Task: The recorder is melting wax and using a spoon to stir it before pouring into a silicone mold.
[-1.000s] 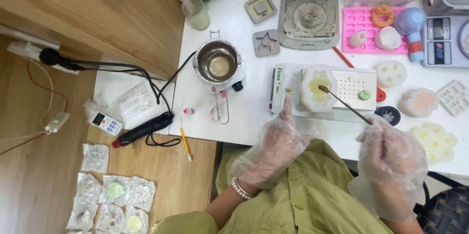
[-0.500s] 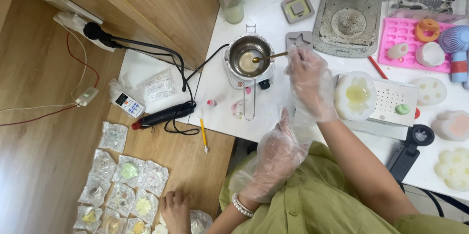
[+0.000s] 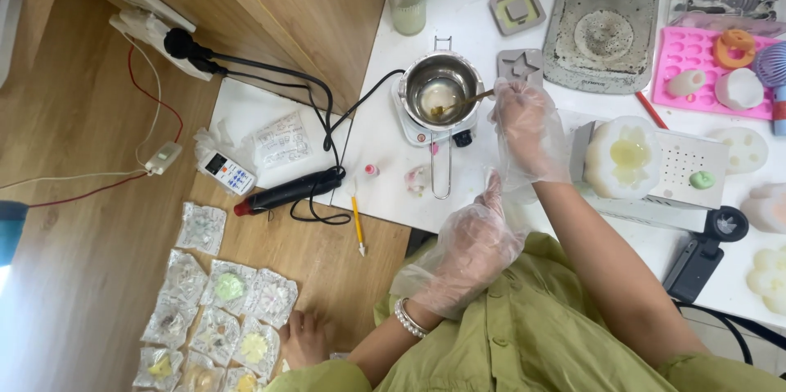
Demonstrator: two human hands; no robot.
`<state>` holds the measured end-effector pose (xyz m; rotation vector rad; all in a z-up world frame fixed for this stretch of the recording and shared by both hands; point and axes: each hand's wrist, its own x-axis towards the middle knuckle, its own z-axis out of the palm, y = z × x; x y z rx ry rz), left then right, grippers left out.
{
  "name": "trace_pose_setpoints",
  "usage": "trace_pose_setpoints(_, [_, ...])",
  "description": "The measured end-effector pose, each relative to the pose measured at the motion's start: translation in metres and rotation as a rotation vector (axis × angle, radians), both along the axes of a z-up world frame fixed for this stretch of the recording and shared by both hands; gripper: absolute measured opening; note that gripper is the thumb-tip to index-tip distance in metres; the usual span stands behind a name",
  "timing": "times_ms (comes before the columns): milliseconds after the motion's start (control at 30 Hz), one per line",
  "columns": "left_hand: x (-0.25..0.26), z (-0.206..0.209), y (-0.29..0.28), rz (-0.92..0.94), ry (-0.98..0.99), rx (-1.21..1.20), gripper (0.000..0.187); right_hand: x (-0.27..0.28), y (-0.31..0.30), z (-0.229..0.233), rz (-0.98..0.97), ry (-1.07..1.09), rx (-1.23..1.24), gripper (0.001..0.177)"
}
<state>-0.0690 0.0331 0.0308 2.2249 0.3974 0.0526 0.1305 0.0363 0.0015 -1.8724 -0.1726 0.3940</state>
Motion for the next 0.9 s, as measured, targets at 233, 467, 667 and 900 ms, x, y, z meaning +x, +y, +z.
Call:
trace_pose_setpoints(233, [0.008, -0.015, 0.006, -0.035, -0.012, -0.076, 0.111, 0.0, -0.012, 0.011, -0.068, 0.361, 0.399, 0.026])
trace_pose_setpoints(467, [0.013, -0.016, -0.002, -0.116, -0.008, -0.013, 0.113, -0.016, -0.038, 0.088, -0.119, 0.252, 0.398, 0.021])
trace_pose_setpoints(667, [0.027, 0.009, -0.01, -0.218, 0.139, 0.019, 0.113, -0.036, -0.088, 0.156, -0.24, 0.06, 0.224, 0.029])
trace_pose_setpoints(900, [0.042, -0.008, -0.03, -0.241, 0.072, 0.047, 0.119, -0.046, -0.169, 0.177, -0.487, -0.112, 0.262, 0.028])
